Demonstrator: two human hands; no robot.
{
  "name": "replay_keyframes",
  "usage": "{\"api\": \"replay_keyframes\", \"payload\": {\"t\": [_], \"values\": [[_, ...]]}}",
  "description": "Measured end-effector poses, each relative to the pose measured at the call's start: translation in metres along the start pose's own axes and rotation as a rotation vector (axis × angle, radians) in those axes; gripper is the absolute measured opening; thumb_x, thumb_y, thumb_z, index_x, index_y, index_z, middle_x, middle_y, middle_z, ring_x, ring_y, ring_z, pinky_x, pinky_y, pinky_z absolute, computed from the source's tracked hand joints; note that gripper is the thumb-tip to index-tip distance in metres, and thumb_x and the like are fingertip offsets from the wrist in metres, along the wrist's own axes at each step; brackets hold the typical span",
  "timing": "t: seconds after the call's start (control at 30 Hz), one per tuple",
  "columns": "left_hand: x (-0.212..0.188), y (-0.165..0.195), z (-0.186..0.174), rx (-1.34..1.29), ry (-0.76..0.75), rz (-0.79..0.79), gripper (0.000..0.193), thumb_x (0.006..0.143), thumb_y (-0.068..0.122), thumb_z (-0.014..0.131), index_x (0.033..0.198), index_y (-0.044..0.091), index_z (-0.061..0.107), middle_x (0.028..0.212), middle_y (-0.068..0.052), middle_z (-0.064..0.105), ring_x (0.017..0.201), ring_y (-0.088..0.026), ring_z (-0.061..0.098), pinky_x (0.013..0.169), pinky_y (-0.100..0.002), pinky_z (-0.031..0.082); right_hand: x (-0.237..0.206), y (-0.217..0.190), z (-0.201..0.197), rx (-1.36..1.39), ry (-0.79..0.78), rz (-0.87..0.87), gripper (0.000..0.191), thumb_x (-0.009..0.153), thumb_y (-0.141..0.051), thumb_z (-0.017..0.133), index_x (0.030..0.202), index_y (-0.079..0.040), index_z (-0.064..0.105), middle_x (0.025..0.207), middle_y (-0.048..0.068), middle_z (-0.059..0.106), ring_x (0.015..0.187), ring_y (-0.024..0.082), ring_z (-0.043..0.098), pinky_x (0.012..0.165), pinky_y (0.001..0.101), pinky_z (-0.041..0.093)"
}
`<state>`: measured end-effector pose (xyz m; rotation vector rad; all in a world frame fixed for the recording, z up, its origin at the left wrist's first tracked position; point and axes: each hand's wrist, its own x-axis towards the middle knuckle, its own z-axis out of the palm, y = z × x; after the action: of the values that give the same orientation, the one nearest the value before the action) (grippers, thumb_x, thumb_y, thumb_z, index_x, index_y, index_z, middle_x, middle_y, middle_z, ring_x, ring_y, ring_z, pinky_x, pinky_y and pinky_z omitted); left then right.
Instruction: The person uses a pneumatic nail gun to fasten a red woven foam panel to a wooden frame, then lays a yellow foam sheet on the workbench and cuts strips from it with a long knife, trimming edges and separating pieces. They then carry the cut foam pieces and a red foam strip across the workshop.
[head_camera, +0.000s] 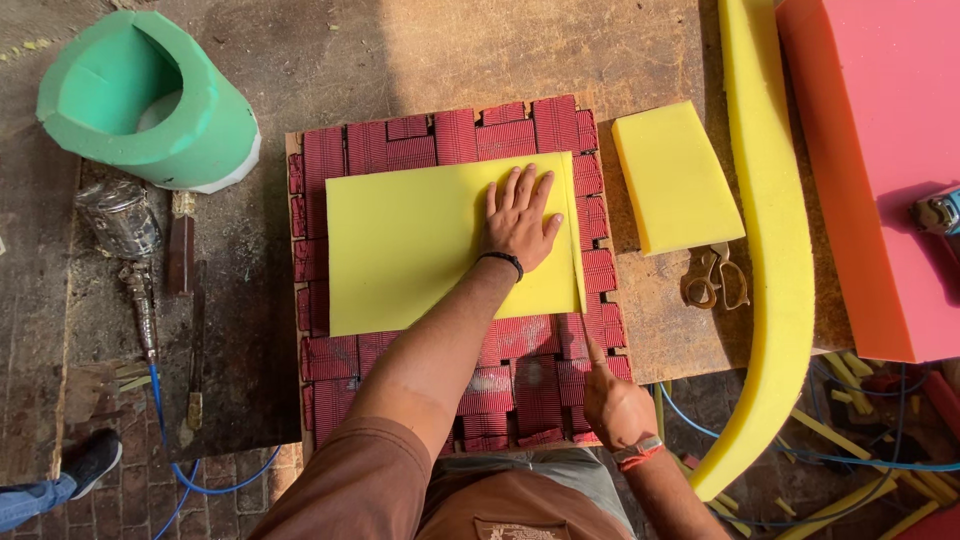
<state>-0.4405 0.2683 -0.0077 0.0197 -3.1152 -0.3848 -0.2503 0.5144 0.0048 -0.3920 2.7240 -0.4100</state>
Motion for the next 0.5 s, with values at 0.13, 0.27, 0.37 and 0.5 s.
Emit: {"api": "replay_keyframes", "payload": {"t": [0.13, 0.27, 0.37, 0.5], "values": [[0.000, -0.001, 0.005, -0.006, 0.017, 0.000, 0.069, 0.101, 0.049, 0.048, 0.161, 0.020, 0.028, 0.169, -0.008, 0.021, 0.157, -0.029, 0.016, 0.126, -0.059, 0.007, -0.091, 0.031, 0.008, 0.028, 0.020, -0.007, 0.074, 0.092, -0.027, 0.061, 0.160, -0.026, 0.033, 0.048, 0.014, 0.063, 0.042, 0.032, 0.063, 0.044, 0.0484, 0.051], [-0.005, -0.003, 0.006, -0.011, 0.055, 0.044, 0.067, 0.105, 0.047, 0.045, 0.163, 0.019, 0.026, 0.171, -0.009, 0.018, 0.157, -0.031, 0.014, 0.126, -0.060, 0.005, -0.111, 0.045, -0.025, 0.208, 0.162, -0.036, 0.067, 0.086, -0.020, 0.068, 0.149, -0.017, 0.047, 0.072, 0.016, 0.076, 0.054, 0.034, 0.071, 0.048, 0.0466, 0.055], [-0.020, 0.007, 0.009, 0.007, 0.090, -0.015, 0.068, 0.104, 0.047, 0.043, 0.163, 0.018, 0.024, 0.171, -0.010, 0.016, 0.157, -0.032, 0.013, 0.124, -0.060, 0.004, -0.053, 0.040, -0.045, 0.566, 0.359, -0.215, 0.031, 0.097, -0.005, 0.056, 0.125, -0.002, 0.044, 0.113, 0.019, 0.074, 0.092, 0.029, 0.076, 0.074, 0.0390, 0.062], [-0.050, 0.019, 0.011, 0.025, 0.059, -0.105, 0.073, 0.100, 0.048, 0.046, 0.162, 0.016, 0.023, 0.170, -0.011, 0.015, 0.156, -0.032, 0.011, 0.123, -0.061, 0.004, 0.084, 0.014, -0.061, 0.666, 0.161, 0.300, 0.028, 0.087, -0.010, 0.069, 0.114, -0.008, 0.068, 0.088, 0.005, 0.073, 0.064, 0.020, 0.064, 0.058, 0.0368, 0.051]]}}
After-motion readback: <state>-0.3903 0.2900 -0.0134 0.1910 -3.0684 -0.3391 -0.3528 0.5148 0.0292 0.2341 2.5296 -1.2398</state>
